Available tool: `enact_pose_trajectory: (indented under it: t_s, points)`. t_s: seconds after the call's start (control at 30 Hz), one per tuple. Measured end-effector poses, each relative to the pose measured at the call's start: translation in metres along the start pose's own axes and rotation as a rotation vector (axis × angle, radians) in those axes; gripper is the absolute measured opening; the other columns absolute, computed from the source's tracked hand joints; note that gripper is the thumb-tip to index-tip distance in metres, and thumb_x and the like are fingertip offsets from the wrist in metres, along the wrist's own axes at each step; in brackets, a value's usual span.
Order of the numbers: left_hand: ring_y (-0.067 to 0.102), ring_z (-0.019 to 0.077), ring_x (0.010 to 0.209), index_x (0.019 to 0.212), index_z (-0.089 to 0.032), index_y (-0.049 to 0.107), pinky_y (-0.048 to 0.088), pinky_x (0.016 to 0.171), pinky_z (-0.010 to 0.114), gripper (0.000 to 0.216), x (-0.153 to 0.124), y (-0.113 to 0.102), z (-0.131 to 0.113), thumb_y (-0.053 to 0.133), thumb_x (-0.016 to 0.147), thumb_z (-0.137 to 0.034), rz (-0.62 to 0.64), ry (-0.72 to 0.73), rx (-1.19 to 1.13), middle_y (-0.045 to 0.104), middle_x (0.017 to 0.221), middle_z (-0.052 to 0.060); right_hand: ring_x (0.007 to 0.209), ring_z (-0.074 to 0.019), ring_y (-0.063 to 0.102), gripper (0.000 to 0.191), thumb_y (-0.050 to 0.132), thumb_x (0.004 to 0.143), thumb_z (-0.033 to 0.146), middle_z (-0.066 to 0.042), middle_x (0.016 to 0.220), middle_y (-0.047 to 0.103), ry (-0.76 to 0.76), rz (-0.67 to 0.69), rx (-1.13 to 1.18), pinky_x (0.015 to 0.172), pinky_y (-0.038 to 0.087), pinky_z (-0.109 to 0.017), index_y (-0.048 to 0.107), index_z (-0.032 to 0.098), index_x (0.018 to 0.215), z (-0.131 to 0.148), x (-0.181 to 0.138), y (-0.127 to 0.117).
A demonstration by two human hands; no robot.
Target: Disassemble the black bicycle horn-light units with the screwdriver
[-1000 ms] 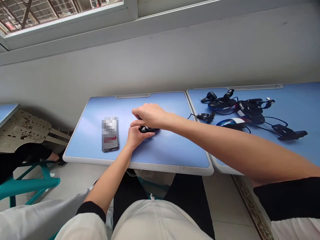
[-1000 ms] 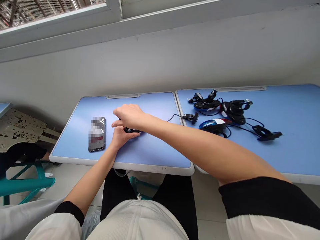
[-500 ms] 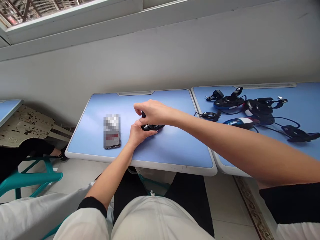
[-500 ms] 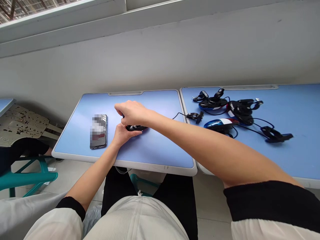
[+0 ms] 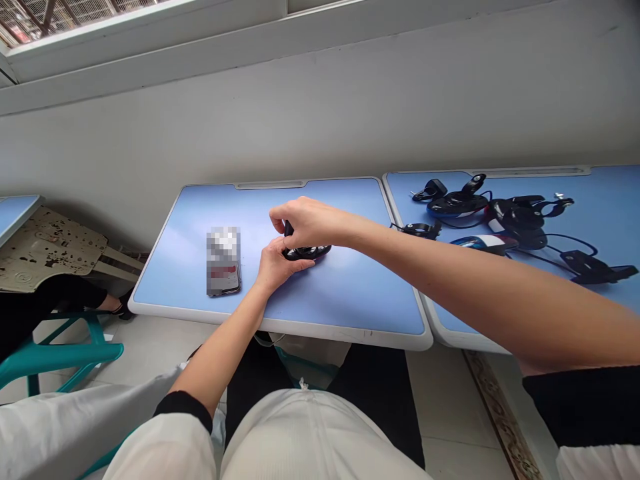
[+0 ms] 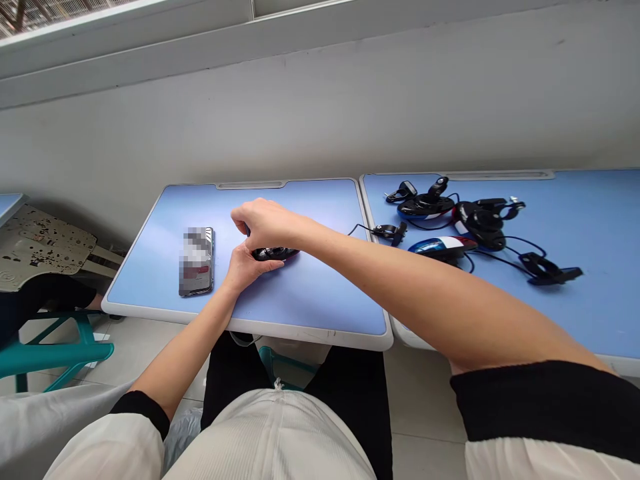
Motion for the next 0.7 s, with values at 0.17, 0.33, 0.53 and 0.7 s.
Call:
enact_pose_trajectory:
  t_s: [0.17, 0.33, 0.53, 0.7]
  points:
    - [0.06, 0.0186, 0.089, 0.096, -0.02, 0.07, 0.046, 0.082, 0.029, 0.041, 0.002, 0.001, -0.006, 0.083, 0.057, -0.028, -0.007, 0.128, 0.069, 0.064, 0.085, 0.001, 0.066, -0.0108, 0.049, 0.012, 0.059, 0.064, 0.01, 0.001, 0.073, 0.059, 0.136, -0.159, 0.049, 0.056, 0.031, -0.023, 0.054, 0.018, 0.072, -0.023, -0.019, -0.033]
    - [0.059, 0.0185, 0.089, 0.1, -0.022, 0.07, 0.045, 0.083, 0.029, 0.044, 0.003, 0.001, -0.007, 0.083, 0.058, -0.031, -0.004, 0.151, 0.089, 0.063, 0.086, 0.001, 0.061, -0.0115, 0.049, 0.007, 0.062, 0.069, 0.016, 0.001, 0.065, 0.058, 0.397, -0.229, -0.008, 0.055, 0.033, -0.025, 0.056, 0.018, 0.07, -0.063, -0.048, -0.055]
    - [0.059, 0.0183, 0.087, 0.1, -0.02, 0.07, 0.045, 0.083, 0.03, 0.045, 0.003, 0.001, -0.006, 0.082, 0.059, -0.031, -0.012, 0.135, 0.109, 0.061, 0.084, 0.001, 0.056, -0.0098, 0.047, 0.011, 0.063, 0.069, 0.014, 0.002, 0.06, 0.055, 0.445, -0.208, 0.029, 0.052, 0.031, -0.024, 0.054, 0.018, 0.065, -0.078, -0.062, -0.047]
    - [0.059, 0.0184, 0.087, 0.102, -0.021, 0.07, 0.045, 0.082, 0.029, 0.045, 0.003, 0.002, -0.007, 0.081, 0.06, -0.032, -0.011, 0.145, 0.123, 0.061, 0.084, 0.001, 0.056, -0.0102, 0.046, 0.01, 0.062, 0.069, 0.016, 0.003, 0.057, 0.052, 0.411, -0.192, 0.025, 0.051, 0.03, -0.025, 0.054, 0.019, 0.065, -0.081, -0.058, -0.039]
Point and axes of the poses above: each hand's wrist, its own x-axis towards the middle knuckle, its own y-axis out of the palm, z = x × y, the point moved 8 cm from there along x, towards the middle knuckle
